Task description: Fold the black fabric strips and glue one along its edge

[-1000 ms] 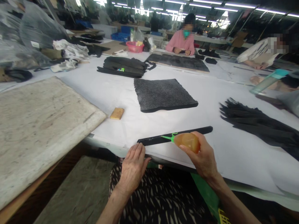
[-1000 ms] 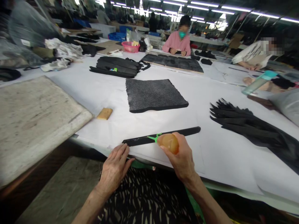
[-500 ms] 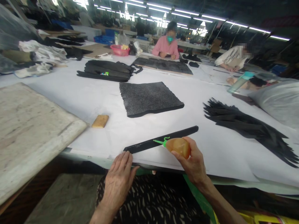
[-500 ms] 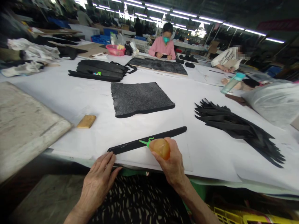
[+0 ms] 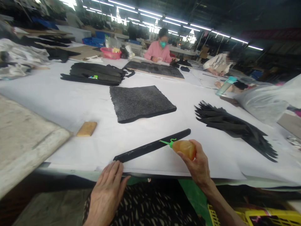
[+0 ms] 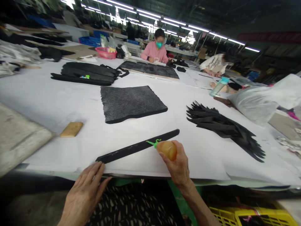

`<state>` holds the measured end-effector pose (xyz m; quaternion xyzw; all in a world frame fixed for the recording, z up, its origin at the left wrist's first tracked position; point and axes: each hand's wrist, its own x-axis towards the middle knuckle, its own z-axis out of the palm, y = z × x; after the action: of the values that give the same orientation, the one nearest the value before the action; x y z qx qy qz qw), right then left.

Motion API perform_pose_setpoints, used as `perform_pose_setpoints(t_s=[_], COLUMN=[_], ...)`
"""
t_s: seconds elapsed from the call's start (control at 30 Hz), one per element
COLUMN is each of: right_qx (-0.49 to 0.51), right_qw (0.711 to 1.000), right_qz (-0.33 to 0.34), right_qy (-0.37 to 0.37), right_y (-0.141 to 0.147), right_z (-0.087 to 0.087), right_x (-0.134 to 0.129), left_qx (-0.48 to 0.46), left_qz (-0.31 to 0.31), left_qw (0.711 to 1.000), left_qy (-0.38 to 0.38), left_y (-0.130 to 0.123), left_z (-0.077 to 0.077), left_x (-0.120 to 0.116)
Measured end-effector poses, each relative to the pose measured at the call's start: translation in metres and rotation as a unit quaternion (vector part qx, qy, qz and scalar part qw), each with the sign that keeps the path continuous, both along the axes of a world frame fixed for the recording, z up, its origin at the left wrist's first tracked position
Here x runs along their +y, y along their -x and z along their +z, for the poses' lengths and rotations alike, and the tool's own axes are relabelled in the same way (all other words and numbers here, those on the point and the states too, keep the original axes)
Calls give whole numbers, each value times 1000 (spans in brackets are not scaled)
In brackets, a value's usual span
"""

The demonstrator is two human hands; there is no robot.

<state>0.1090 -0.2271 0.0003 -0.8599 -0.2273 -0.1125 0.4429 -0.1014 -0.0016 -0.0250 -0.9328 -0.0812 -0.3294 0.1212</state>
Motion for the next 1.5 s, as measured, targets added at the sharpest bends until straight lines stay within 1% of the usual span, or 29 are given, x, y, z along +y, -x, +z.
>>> perform_pose_setpoints(t_s=[0.3,0.47,0.67,0.77,0.87,0.97,1.03,1.07,1.13,1.2,1.27,1.37,1.5], right_qx=[-45,-65,-64,-51,-38,-19,9,26,62,94,110,98,62], right_qw=[999,997,997,997,998,995,991,990,989,990,991,994,997], right_qz=[-27,-43,-50,-51,-49,-94,-128,-134,-117,-73,-31,4,27], right_qy=[-1,-4,-6,-4,-10,-22,-34,-43,-65,-78,-74,-49,-37], right_y=[-9,-14,-17,-14,-15,-24,-31,-33,-32,-24,-12,5,13], right_z=[-2,0,1,1,4,12,17,19,21,20,17,11,5], right_x=[-10,-12,-14,-13,-12,-17,-23,-25,-26,-22,-13,3,17], left_qx=[2,0,14,5,-2,0,3,3,4,8,17,26,29], left_qz=[-7,-2,3,-4,-5,-7,-10,-10,-9,-8,-6,1,4], left_qw=[1000,1000,1000,1000,1000,1000,1000,1000,1000,1000,1000,1000,999], left_qy=[-10,-4,3,-5,-7,-5,-4,-4,-4,-4,1,11,18], left_y=[-2,-1,-1,-1,-2,-2,-2,-2,-2,-1,-1,0,0], left_z=[3,1,0,1,1,2,4,4,5,6,5,4,5], left_x=[1,1,2,2,2,2,2,1,1,1,1,0,-1])
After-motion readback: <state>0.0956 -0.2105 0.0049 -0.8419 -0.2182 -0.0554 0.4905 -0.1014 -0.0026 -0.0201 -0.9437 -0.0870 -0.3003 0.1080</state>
